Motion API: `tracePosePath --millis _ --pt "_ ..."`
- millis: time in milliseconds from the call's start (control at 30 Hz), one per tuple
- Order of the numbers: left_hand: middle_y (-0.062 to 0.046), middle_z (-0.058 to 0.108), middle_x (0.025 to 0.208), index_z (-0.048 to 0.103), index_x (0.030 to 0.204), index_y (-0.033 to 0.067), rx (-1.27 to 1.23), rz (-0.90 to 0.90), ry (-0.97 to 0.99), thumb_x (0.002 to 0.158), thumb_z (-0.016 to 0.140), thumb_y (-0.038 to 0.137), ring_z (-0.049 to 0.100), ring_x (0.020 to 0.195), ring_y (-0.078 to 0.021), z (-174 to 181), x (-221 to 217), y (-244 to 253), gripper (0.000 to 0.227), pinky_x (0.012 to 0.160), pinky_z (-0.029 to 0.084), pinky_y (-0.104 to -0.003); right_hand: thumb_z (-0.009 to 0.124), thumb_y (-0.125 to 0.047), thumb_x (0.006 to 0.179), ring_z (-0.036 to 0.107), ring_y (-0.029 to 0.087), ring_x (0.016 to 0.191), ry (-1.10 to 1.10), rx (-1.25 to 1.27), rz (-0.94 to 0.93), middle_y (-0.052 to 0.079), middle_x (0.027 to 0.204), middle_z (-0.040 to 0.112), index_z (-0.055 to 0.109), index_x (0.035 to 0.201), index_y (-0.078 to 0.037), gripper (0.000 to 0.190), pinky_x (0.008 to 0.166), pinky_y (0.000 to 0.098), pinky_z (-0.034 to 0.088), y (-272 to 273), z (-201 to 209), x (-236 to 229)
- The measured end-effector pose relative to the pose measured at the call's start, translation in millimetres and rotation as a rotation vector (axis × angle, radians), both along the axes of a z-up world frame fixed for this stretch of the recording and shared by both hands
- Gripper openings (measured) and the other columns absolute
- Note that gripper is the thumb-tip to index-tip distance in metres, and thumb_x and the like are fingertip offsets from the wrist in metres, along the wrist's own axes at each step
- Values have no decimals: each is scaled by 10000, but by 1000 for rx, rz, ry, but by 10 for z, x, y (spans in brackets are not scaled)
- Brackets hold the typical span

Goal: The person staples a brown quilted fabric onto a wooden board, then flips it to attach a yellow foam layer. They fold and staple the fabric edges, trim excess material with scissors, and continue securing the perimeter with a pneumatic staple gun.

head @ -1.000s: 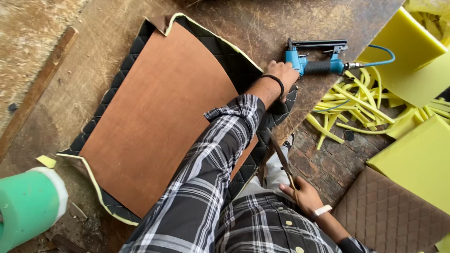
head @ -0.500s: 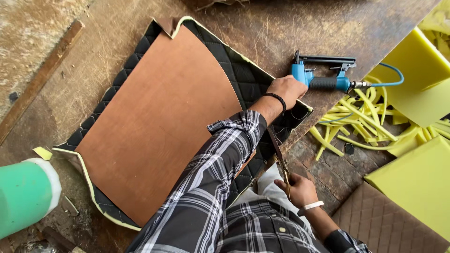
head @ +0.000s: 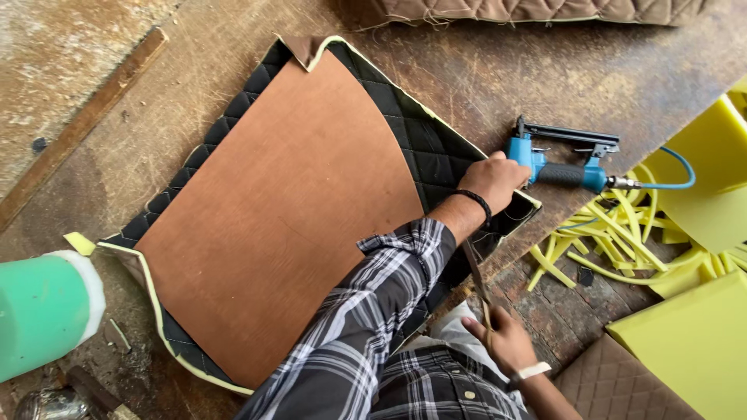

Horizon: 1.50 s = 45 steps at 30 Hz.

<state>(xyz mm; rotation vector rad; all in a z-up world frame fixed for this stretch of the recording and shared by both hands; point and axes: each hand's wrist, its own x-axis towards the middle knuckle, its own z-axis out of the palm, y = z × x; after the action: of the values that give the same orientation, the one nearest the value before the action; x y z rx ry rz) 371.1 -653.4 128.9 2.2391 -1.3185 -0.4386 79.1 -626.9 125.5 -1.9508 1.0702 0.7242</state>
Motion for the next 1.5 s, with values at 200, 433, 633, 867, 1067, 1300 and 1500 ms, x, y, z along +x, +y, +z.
tracePosePath --millis 200,433,633,867,1067,1300,1500 --pt "-57 724 969 702 973 207 56 -16 36 913 562 154 662 1018 -280 -109 49 -126 161 825 575 -422 738 -669 793 707 298 1034 48 -20 57 172 1096 732 683 1199 -67 728 919 424 535 -101 -43 228" --pt "-62 727 991 694 1041 184 79 -1 -44 916 568 127 670 1017 -274 -30 -72 -66 186 803 602 -386 690 -608 819 782 342 801 143 15 -26 225 857 769 797 1020 -55 598 790 486 619 -10 87 557" --pt "-47 724 988 709 1028 184 56 30 7 924 581 141 676 1020 -254 42 -147 -69 171 814 610 -373 762 -516 890 694 275 860 -220 -105 98 185 924 751 721 1111 -1 562 765 444 528 -140 -317 838" --pt "-41 723 964 713 1017 179 -11 35 5 923 582 142 683 996 -252 35 -129 15 166 780 616 -374 728 -442 888 724 235 658 11 -8 -18 152 722 751 781 973 43 496 652 399 560 -130 -249 885" --pt "-54 714 909 712 989 174 -53 30 49 928 579 148 697 938 -247 2 -39 -92 149 760 617 -380 704 -453 875 717 262 696 -224 -56 -111 163 767 746 768 1011 27 504 674 416 558 -234 -364 1542" --pt "-56 705 862 672 924 144 -191 85 150 900 586 85 702 920 -259 36 56 9 108 770 597 -422 701 -524 853 720 284 766 -59 -119 -39 167 835 752 761 1042 7 567 722 432 560 -366 -163 1788" --pt "-57 683 845 640 865 148 -167 73 203 870 613 93 698 831 -238 112 92 -77 62 698 579 -404 698 -585 833 723 303 827 -40 -142 46 170 894 757 756 1068 -11 623 764 446 561 -415 -254 2461"
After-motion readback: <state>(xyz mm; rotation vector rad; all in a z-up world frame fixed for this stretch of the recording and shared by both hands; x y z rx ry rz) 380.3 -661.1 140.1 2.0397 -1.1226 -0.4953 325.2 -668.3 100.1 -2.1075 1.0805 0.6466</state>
